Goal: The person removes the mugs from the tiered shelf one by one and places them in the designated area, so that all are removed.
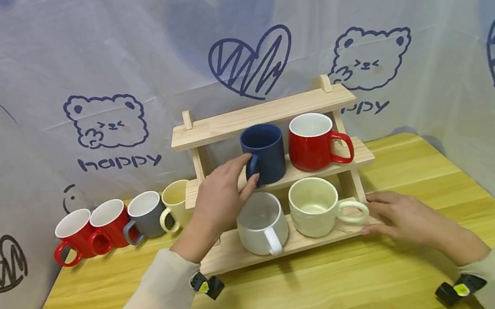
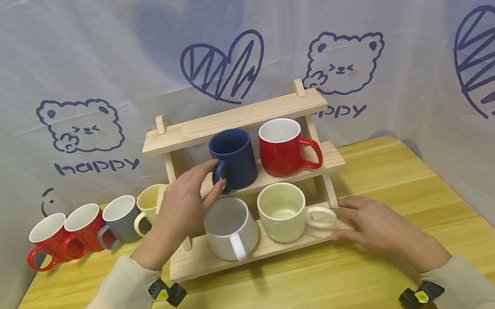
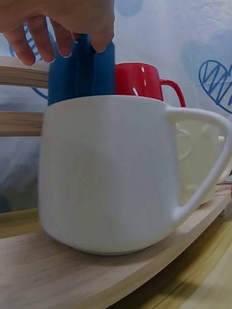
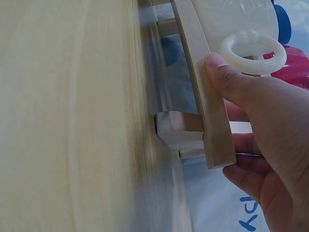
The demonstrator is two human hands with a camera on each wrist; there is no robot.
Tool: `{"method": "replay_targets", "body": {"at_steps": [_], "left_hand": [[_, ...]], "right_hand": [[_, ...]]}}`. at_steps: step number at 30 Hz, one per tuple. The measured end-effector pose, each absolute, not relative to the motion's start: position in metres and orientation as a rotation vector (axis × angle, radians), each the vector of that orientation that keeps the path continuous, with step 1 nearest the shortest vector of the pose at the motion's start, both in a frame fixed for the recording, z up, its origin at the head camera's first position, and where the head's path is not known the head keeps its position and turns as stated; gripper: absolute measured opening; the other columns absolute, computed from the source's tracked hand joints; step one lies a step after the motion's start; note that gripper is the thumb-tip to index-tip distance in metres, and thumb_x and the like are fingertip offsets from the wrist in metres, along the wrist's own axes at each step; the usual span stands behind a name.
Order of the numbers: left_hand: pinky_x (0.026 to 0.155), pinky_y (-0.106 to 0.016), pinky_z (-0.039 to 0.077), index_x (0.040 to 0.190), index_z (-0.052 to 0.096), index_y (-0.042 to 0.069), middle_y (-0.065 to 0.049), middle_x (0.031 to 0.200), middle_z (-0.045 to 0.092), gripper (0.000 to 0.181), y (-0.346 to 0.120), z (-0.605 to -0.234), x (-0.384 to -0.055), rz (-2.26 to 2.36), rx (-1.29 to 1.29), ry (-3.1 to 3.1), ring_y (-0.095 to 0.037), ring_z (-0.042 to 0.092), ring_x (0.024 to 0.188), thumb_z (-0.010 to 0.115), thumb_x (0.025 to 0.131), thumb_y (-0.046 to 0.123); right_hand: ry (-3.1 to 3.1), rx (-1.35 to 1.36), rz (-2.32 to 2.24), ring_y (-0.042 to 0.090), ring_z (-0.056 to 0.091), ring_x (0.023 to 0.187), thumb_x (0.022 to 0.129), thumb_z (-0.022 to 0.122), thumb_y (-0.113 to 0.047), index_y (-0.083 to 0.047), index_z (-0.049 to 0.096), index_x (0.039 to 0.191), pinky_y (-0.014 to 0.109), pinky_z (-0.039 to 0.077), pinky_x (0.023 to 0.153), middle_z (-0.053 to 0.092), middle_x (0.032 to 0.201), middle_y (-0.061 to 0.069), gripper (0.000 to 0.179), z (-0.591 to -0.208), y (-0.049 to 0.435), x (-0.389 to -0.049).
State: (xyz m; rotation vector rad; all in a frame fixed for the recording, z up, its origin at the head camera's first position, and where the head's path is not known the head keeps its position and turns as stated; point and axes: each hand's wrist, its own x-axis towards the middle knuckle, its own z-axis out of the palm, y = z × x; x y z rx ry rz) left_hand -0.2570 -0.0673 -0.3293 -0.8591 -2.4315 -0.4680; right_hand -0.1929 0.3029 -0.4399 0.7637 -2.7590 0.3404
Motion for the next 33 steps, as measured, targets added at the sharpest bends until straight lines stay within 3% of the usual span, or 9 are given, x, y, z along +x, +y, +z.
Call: {"method": "replay_targets", "body": {"at_steps": [8, 18, 33], "left_hand": [[0.083, -0.040, 0.056, 0.133, 0.058, 0.009, -0.010, 0.109, 0.070, 0.037, -0.079, -0.328, -0.259, -0.913, -0.816, -2.540, -0.023, 0.068, 0.099, 0.062, 0.098, 0.018], [0.080, -0.032, 0.058, 0.131, 0.058, 0.001, -0.017, 0.110, 0.066, 0.036, -0.084, -0.324, -0.265, -1.654, -0.669, -2.556, -0.031, 0.067, 0.100, 0.063, 0.096, 0.008], [0.081, -0.032, 0.057, 0.127, 0.064, 0.001, -0.020, 0.117, 0.066, 0.032, -0.086, -0.327, -0.256, -1.895, -0.407, -2.405, -0.030, 0.063, 0.101, 0.064, 0.096, 0.009]], "right_hand": [[-2.750, 0.763, 0.324, 0.038, 0.061, 0.109, 0.085, 0.072, -0.049, -0.005, 0.071, 0.114, 0.053, 0.050, 0.092, 0.063, 0.120, 0.017, 0.053, -0.440, 0.303, -0.193], [-2.753, 0.759, 0.333, 0.038, 0.061, 0.109, 0.085, 0.072, -0.049, -0.004, 0.070, 0.116, 0.053, 0.050, 0.092, 0.063, 0.121, 0.017, 0.055, -0.441, 0.303, -0.194], [-2.759, 0.760, 0.338, 0.037, 0.061, 0.109, 0.085, 0.071, -0.050, -0.004, 0.070, 0.115, 0.053, 0.050, 0.092, 0.063, 0.121, 0.017, 0.055, -0.440, 0.303, -0.194]]}}
